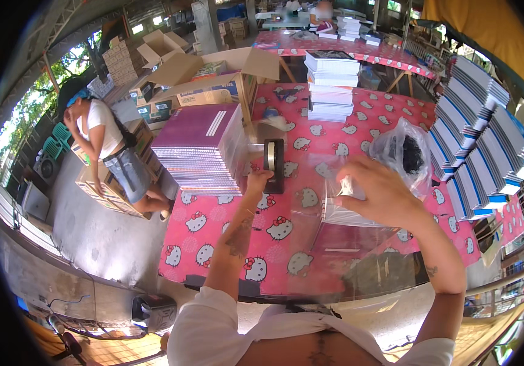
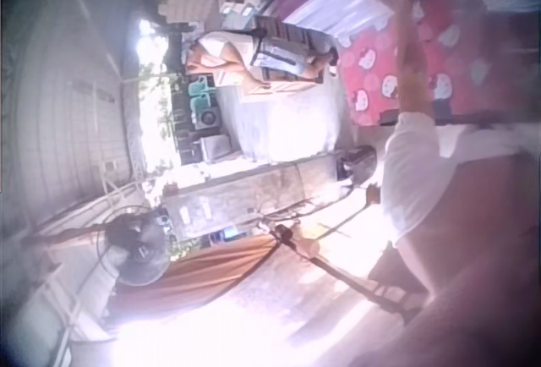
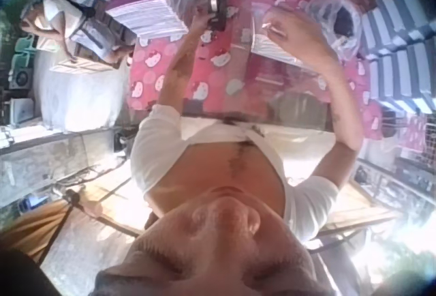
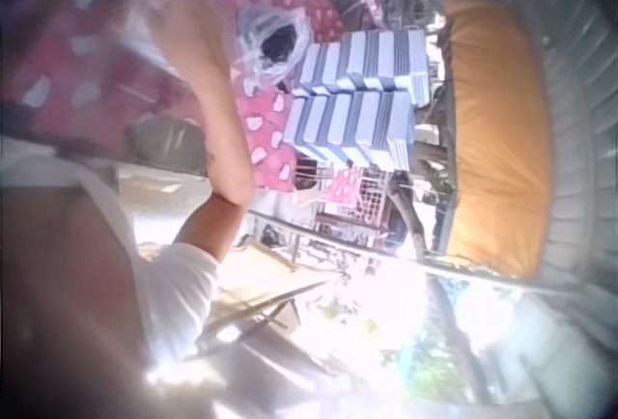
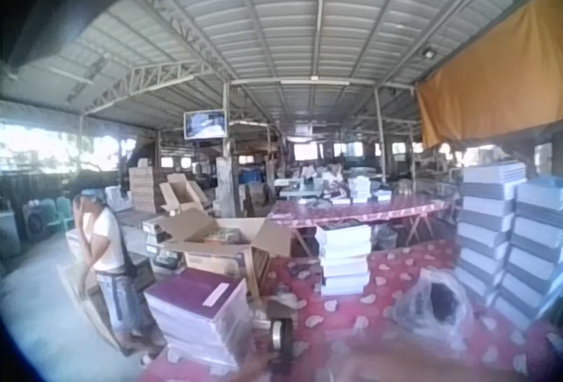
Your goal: The person places notebooks into plastic sleeves by hand, folds the sleeve flaps, and stacks the sleeved notebooks onto the table.
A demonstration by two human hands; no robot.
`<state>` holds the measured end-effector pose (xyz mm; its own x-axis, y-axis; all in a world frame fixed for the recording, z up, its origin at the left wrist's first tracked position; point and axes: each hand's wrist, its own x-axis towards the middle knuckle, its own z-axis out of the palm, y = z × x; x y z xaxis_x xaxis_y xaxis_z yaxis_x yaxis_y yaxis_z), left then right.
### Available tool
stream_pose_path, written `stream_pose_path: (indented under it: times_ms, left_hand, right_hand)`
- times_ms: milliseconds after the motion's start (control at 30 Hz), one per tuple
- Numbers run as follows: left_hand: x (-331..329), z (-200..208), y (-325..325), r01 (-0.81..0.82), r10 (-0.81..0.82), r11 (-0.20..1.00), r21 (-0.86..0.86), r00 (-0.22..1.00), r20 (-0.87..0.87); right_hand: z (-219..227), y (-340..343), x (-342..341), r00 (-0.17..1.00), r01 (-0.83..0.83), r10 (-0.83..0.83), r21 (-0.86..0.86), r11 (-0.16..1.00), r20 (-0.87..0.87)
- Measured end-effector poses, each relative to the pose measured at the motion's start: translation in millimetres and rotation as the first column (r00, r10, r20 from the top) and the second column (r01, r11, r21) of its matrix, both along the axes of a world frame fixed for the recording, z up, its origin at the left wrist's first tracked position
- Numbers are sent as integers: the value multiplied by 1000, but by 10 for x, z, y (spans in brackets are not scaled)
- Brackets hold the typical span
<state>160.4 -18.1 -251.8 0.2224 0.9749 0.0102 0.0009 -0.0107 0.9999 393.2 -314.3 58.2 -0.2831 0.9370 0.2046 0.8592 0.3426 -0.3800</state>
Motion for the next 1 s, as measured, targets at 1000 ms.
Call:
stream_pose_path:
  times_ms: [1000]
  left_hand:
    - [878, 2529, -1395, 663, -638, 347, 664, 685, -351]
  right_hand:
    - [213, -497, 228, 871, 168, 27, -348, 922, 490]
